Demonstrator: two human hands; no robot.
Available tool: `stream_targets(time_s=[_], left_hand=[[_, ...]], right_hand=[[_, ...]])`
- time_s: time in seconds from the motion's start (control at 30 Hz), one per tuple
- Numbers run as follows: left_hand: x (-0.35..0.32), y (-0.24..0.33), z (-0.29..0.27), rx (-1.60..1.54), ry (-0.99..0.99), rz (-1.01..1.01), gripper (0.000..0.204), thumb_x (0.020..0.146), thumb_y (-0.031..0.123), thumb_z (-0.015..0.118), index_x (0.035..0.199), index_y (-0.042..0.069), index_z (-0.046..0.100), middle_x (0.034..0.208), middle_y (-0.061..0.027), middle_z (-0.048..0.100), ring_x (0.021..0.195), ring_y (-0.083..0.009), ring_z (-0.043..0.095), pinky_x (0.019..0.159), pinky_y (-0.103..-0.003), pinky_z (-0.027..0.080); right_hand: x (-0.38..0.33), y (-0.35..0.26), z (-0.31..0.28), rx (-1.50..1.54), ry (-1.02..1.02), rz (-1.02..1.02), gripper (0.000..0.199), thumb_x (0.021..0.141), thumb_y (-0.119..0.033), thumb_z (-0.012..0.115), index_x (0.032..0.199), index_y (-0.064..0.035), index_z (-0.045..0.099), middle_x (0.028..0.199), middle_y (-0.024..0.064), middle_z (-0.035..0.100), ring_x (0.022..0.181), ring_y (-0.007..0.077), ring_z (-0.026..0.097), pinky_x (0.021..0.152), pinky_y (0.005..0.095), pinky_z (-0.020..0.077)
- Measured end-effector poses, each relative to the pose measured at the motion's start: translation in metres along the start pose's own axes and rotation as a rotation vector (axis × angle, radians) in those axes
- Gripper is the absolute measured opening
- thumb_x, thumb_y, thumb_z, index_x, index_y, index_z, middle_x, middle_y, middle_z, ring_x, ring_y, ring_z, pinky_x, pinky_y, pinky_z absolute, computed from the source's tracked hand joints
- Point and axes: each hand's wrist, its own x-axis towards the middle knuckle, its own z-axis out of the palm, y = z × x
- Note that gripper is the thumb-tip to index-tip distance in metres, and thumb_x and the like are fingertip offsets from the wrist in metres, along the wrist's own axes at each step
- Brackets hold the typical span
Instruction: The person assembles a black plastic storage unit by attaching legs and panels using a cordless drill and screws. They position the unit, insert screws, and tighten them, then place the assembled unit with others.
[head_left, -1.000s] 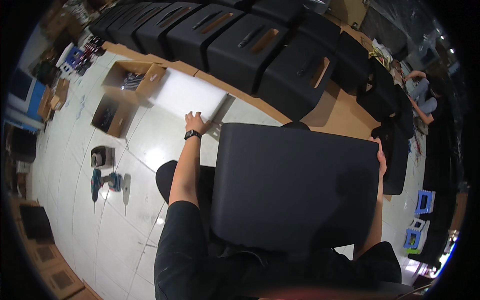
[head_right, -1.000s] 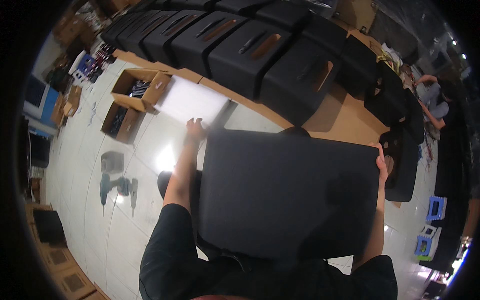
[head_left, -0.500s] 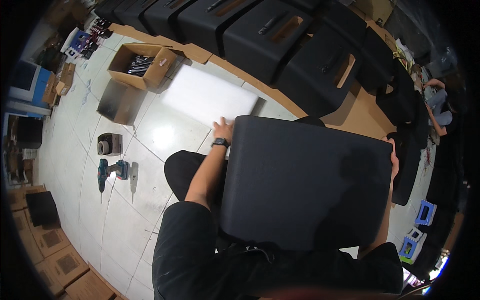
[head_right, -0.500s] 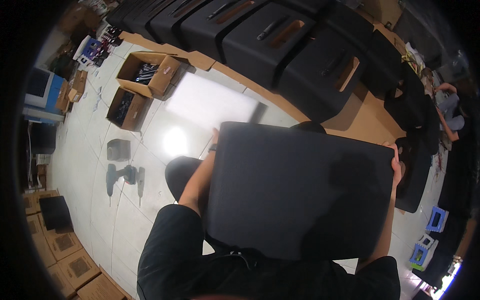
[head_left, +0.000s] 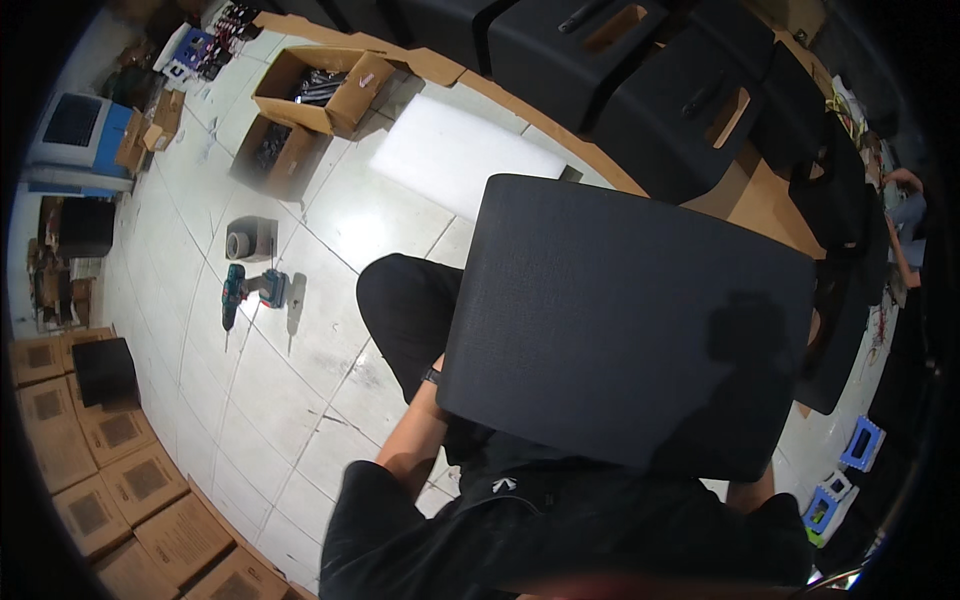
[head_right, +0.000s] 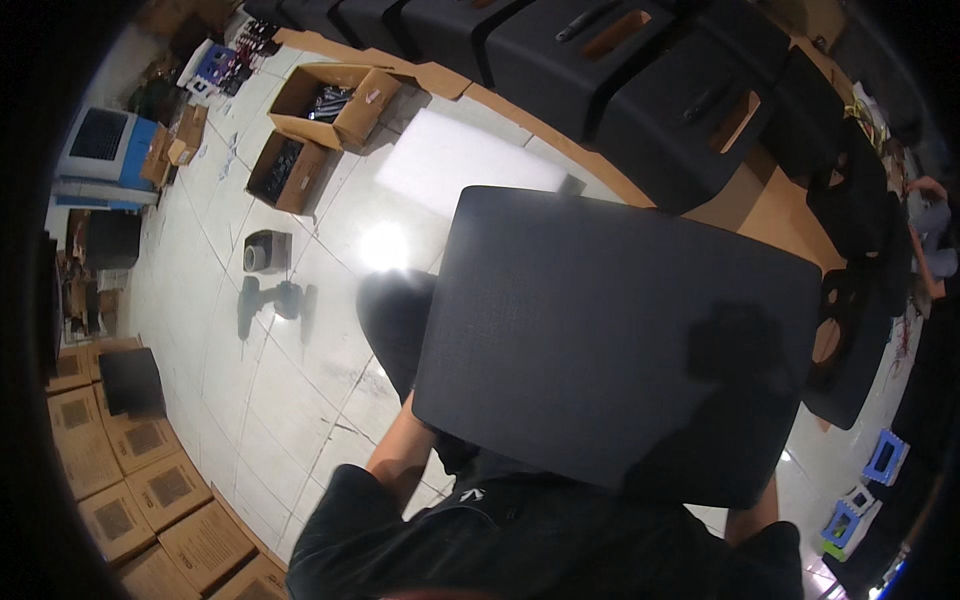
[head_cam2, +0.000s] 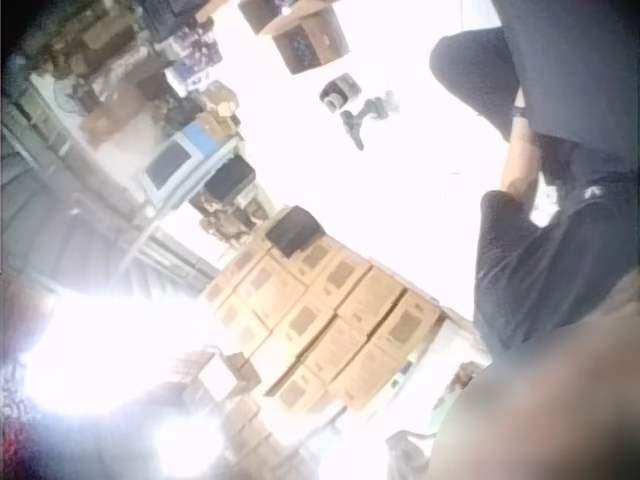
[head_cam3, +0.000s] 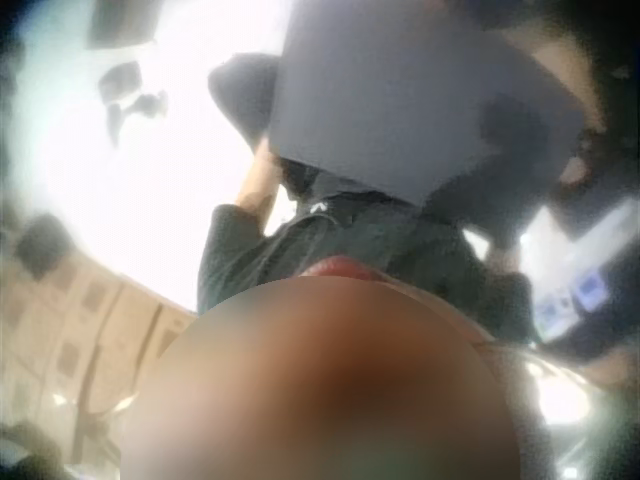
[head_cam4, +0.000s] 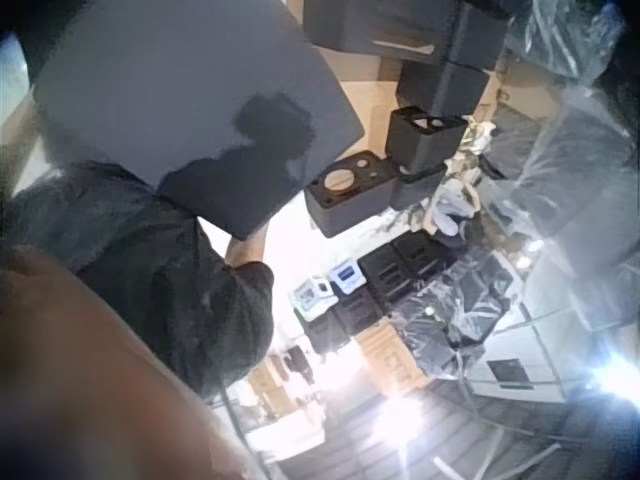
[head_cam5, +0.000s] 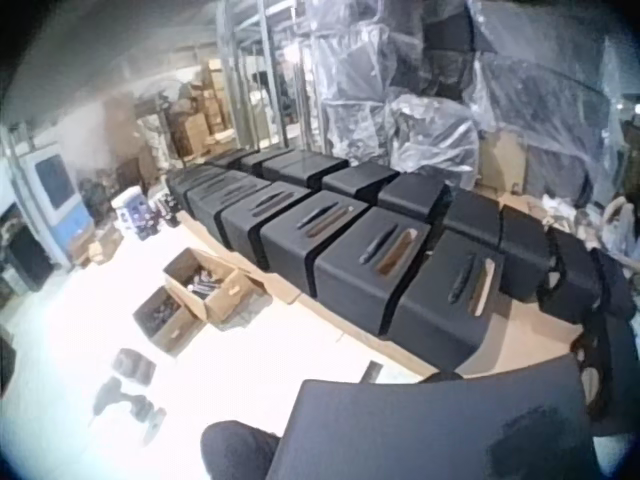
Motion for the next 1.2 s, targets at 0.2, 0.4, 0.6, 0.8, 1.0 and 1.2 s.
stream_targets(time_s=[0.2, 0.4, 0.6, 0.8, 1.0, 1.2], left_hand=[[0.001, 0.042, -0.055, -0.073, 0.116, 0.053, 0.083, 0.086, 0.054, 0.079, 0.157, 0.027, 0.045, 0.161, -0.0143, 0.040, 0.142, -0.0411, 0.039, 0.116, -0.049, 0.043], [0.054, 0.166, -0.173, -0.106, 0.385, 0.338, 0.077, 0.090, 0.055, 0.076, 0.154, 0.023, 0.048, 0.157, -0.0133, 0.045, 0.138, -0.0377, 0.044, 0.113, -0.047, 0.045], [0.173, 0.256, -0.273, -0.366, 0.523, 0.415, 0.072, 0.093, 0.055, 0.073, 0.152, 0.020, 0.051, 0.153, -0.0124, 0.050, 0.134, -0.0343, 0.048, 0.110, -0.045, 0.046], [0.299, 0.263, -0.307, -0.660, 0.528, 0.369, 0.067, 0.097, 0.056, 0.070, 0.149, 0.016, 0.055, 0.149, -0.0115, 0.056, 0.131, -0.0309, 0.052, 0.108, -0.043, 0.048], [0.382, 0.232, -0.297, -0.871, 0.472, 0.374, 0.064, 0.100, 0.056, 0.067, 0.147, 0.013, 0.058, 0.145, -0.0105, 0.061, 0.127, -0.0275, 0.057, 0.105, -0.041, 0.050], [0.383, 0.207, -0.296, -0.940, 0.367, 0.436, 0.063, 0.104, 0.057, 0.063, 0.144, 0.009, 0.061, 0.141, -0.0096, 0.066, 0.124, -0.0242, 0.061, 0.103, -0.038, 0.051]], right_hand=[[-0.029, 0.031, 0.013, -0.059, 0.176, 0.037, 0.067, 0.111, -0.049, 0.047, 0.161, -0.0053, 0.041, 0.159, 0.0094, 0.050, 0.144, 0.0261, 0.051, 0.120, 0.0413, 0.0371], [0.009, 0.104, 0.064, -0.119, 0.261, 0.152, 0.066, 0.111, -0.048, 0.047, 0.161, -0.0059, 0.040, 0.160, 0.0090, 0.049, 0.144, 0.0259, 0.050, 0.120, 0.0419, 0.0373], [0.085, 0.227, 0.146, -0.186, 0.253, 0.316, 0.065, 0.112, -0.047, 0.047, 0.162, -0.0066, 0.039, 0.161, 0.0085, 0.048, 0.144, 0.0256, 0.050, 0.119, 0.0425, 0.0376], [0.143, 0.320, 0.198, -0.238, 0.225, 0.373, 0.064, 0.112, -0.045, 0.047, 0.163, -0.0072, 0.038, 0.162, 0.0081, 0.047, 0.144, 0.0254, 0.049, 0.119, 0.0431, 0.0379], [0.166, 0.369, 0.218, -0.279, 0.228, 0.415, 0.063, 0.113, -0.044, 0.046, 0.164, -0.0079, 0.038, 0.162, 0.0076, 0.046, 0.144, 0.0252, 0.049, 0.118, 0.0437, 0.0381], [0.190, 0.394, 0.224, -0.305, 0.199, 0.393, 0.062, 0.113, -0.042, 0.046, 0.164, -0.0086, 0.037, 0.163, 0.0072, 0.045, 0.144, 0.0250, 0.049, 0.118, 0.0443, 0.0384]])
